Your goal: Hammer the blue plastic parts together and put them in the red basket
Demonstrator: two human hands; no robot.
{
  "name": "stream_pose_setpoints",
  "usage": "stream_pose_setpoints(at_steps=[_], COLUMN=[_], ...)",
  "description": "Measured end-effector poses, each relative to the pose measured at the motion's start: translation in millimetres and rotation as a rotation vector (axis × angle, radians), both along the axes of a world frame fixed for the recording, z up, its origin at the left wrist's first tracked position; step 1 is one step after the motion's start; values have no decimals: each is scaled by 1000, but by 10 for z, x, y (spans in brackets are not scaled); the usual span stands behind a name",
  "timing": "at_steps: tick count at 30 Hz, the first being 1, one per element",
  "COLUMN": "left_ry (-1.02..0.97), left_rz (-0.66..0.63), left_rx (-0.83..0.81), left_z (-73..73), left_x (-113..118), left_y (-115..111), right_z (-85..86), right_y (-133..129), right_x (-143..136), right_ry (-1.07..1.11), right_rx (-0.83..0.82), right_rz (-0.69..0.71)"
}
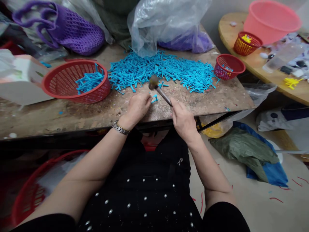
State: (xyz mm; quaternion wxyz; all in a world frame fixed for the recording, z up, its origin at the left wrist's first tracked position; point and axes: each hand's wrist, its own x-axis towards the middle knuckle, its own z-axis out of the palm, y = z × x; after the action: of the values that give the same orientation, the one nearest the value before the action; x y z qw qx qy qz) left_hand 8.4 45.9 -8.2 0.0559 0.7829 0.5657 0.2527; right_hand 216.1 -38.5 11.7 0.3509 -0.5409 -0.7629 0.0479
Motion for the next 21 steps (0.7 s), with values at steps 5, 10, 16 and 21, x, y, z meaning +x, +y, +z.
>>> stream_pose_setpoints(at_steps=[5,10,16,21], left_ry=[-38,22,-62,-228], left_rz=[13,22,-21,12], left_rx=[-19,-58,-64,29], left_z=[0,52,98,180], left_x=[26,23,-98,-316], left_y=[-10,-29,-77,-87], right_z=[-100,-30,-27,-44], right_y=[113,51,27,97], right_x=[66,92,109,163], right_ry=[-66,-83,-355,-454], right_rx=[-109,-90,-231,-196], right_rz=[-21,-56,-215,-214])
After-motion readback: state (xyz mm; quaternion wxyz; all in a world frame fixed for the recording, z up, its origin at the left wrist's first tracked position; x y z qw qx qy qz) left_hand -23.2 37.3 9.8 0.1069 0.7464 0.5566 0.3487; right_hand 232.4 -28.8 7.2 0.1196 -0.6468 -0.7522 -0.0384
